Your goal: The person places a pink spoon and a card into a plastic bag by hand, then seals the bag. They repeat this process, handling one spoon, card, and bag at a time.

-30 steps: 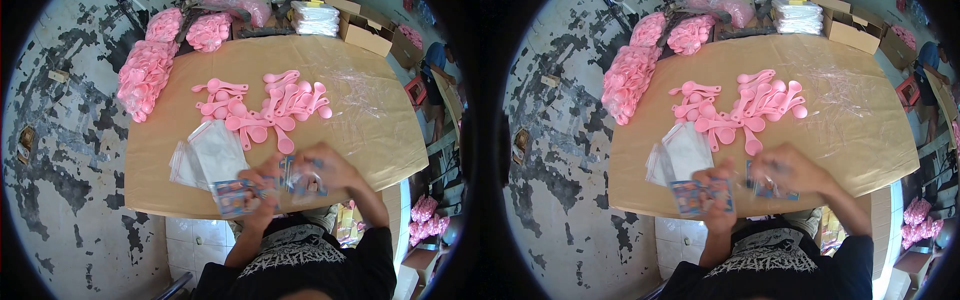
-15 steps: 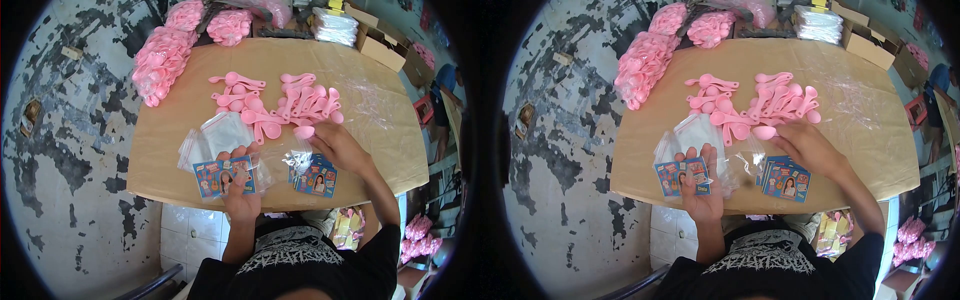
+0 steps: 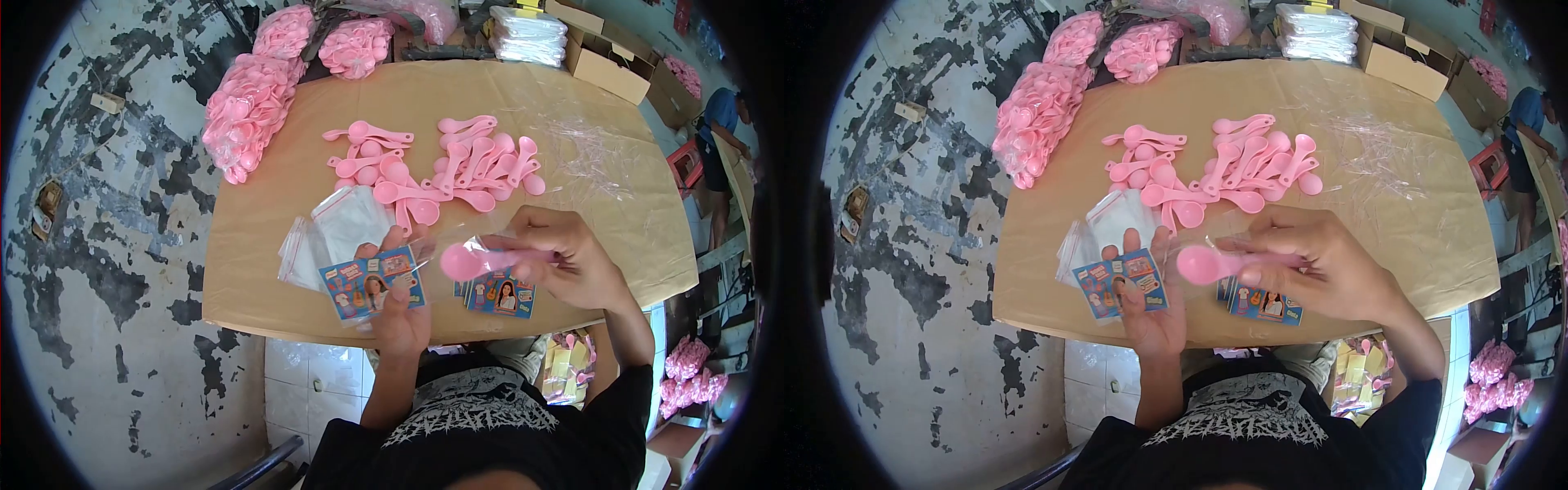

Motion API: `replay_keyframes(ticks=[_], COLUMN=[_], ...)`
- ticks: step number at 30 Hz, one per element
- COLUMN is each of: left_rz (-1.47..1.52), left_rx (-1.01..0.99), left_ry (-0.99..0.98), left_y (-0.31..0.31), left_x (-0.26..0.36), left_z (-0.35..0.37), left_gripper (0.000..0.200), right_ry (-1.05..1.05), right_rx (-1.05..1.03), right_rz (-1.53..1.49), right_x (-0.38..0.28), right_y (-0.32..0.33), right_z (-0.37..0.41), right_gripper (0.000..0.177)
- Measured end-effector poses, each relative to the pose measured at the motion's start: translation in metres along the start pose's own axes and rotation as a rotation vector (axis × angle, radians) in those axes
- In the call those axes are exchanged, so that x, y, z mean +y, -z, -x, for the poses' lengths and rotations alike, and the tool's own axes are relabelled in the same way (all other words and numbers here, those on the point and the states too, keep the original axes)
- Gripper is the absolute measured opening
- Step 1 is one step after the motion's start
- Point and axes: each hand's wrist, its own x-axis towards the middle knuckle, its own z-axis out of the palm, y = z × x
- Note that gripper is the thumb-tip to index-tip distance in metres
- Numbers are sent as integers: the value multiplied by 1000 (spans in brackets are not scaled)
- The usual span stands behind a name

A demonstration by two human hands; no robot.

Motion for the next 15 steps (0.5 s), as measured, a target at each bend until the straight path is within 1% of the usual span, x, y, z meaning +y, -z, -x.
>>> replay_keyframes(ticks=[2,3,4,6,8,9,10,11,12,14,15], left_rz=[84,102,160,274,241,225,65,-93,-249,-882,-1195], left_rx=[115,168,181,205,161,138,108,81,53,-238,-391], left_ry=[55,98,137,216,268,295,253,212,173,71,10], left_y=[-11,-19,-23,-26,-25,-24,-24,-25,-27,-42,-47], left_x=[-5,-7,-10,-14,-12,-12,-12,-14,-15,-7,-4], left_z=[8,8,9,11,8,6,3,1,-1,-2,-2], left_gripper=[59,71,78,91,103,109,110,111,113,101,95], right_ry=[133,162,190,168,336,343,345,266,212,111,47], right_rx=[51,59,67,53,282,356,431,463,396,258,187], right_rz=[-33,-32,-29,8,18,62,105,186,221,298,272], right_x=[0,0,-1,-10,-17,-26,-34,-46,-44,-39,-37], right_y=[-14,-15,-16,-9,14,20,27,28,26,22,12], right_z=[-9,-11,-12,-14,-17,-17,-17,-16,-16,-15,-17], right_gripper=[30,30,30,28,13,9,6,8,7,7,7])
